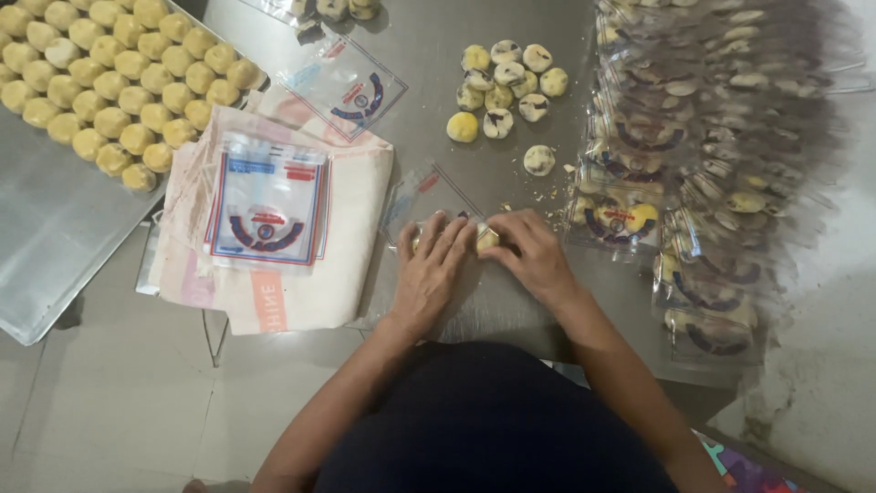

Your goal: Manually picking up small cookies from a production table and placing them into individual plastic bags for packaging.

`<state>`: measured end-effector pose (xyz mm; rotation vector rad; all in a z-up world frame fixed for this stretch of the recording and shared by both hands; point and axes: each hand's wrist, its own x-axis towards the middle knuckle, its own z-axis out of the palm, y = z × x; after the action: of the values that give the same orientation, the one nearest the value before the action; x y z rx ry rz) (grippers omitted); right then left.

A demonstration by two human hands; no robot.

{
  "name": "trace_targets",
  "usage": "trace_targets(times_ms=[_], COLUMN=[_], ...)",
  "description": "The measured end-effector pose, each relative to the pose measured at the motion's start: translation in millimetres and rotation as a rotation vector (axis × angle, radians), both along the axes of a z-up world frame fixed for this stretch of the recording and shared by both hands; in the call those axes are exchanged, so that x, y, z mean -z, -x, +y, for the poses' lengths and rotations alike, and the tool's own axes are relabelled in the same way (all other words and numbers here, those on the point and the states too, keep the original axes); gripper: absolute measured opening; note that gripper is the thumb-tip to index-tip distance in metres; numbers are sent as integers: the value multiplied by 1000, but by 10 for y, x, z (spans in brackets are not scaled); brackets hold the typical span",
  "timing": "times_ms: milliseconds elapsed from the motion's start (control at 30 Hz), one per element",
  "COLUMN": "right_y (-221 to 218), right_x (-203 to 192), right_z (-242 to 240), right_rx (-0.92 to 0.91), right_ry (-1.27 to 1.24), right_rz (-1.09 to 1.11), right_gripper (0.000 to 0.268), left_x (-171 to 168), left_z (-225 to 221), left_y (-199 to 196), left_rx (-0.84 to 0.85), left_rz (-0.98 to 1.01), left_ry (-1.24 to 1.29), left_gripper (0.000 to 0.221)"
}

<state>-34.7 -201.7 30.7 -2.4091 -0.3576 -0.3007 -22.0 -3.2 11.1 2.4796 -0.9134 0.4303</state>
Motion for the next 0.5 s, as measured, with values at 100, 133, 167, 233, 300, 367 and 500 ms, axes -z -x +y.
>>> trace_targets(times_ms=[100, 133, 167, 233, 300, 367, 500], right_y=[-84, -90, -73, -74, -92, -124, -148], right_x=[-70, -84, -64, -24, 1, 45, 148], right_z=[-26, -33, -63, -107, -38, 8, 77], right_rx=[-66, -86, -90, -66, -70, -67, -49], right_ry=[-21, -38, -37, -25, -32, -35, -66], right_rz=[-14, 3, 2, -6, -9, -21, -84], right_gripper=[38, 35, 35, 28, 22, 17, 6], left_x=[88, 124, 117, 97, 168, 169, 26], left_z=[2, 10, 3, 7, 13, 8, -46], left_y=[-37, -39, -29, -28, -29, -71, -123], left_rx=[5, 1, -3, 19, -12, -36, -83], left_rz=[-11, -6, -7, 20, 27, 24, -13], left_ry=[10, 8, 9, 70, 49, 31, -8], left_gripper=[44, 42, 42, 41, 41, 41, 39])
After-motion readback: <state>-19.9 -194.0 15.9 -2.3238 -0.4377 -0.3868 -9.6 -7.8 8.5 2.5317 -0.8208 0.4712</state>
